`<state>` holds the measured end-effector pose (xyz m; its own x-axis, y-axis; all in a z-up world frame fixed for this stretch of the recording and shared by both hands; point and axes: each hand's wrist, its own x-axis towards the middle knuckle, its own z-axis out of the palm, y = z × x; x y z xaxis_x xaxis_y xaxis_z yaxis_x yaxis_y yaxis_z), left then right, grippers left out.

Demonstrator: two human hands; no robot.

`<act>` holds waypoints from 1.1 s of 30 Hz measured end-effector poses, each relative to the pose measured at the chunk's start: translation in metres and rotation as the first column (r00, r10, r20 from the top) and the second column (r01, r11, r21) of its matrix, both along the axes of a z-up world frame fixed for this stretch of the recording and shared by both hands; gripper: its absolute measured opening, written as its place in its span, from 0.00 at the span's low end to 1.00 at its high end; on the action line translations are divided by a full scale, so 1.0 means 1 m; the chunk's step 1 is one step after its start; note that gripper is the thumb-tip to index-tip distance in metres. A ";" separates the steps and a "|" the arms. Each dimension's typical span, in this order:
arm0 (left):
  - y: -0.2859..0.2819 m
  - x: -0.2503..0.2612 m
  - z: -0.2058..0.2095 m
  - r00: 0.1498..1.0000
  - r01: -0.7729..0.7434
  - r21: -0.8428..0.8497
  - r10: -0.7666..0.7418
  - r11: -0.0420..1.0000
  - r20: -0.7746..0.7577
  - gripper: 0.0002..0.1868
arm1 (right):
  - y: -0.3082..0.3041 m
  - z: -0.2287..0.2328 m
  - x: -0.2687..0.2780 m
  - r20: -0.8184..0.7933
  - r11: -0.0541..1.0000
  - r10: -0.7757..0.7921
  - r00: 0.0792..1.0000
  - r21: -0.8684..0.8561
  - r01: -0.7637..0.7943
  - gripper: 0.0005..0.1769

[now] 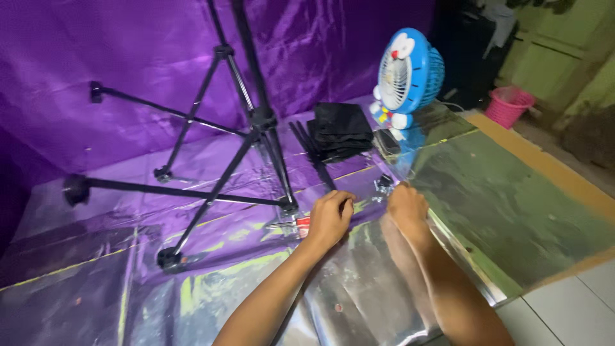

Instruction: The person assembles a black metal stand by connecting multiple poles and securing joints with a screwdriver. They attach feet and cross-braces, tighten screws at each joint, and adjust the structure to form a stable frame.

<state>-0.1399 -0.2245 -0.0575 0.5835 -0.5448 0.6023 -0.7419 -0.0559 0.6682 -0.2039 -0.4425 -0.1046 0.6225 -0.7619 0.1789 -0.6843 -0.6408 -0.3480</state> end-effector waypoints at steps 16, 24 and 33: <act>0.099 0.032 0.051 0.965 -0.261 -0.315 0.237 0.913 -0.115 0.09 | -0.029 0.027 0.022 0.043 0.989 -0.039 0.998 0.144 0.032 0.18; 0.077 0.042 0.082 0.891 -0.282 -0.653 -0.061 0.702 -0.450 0.24 | 0.089 0.138 0.055 0.952 0.557 0.197 0.236 0.089 -0.826 0.15; 0.058 0.053 0.106 0.892 -0.239 -0.702 -0.133 0.671 -0.432 0.21 | 0.198 0.187 0.077 0.960 0.688 0.233 0.153 -0.051 -0.723 0.11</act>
<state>-0.0869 -0.1662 0.0486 0.8816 -0.0044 0.4719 -0.3924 0.5486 0.7382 -0.1273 -0.2441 0.0824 0.5263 -0.5026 0.6858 0.5928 -0.3613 -0.7197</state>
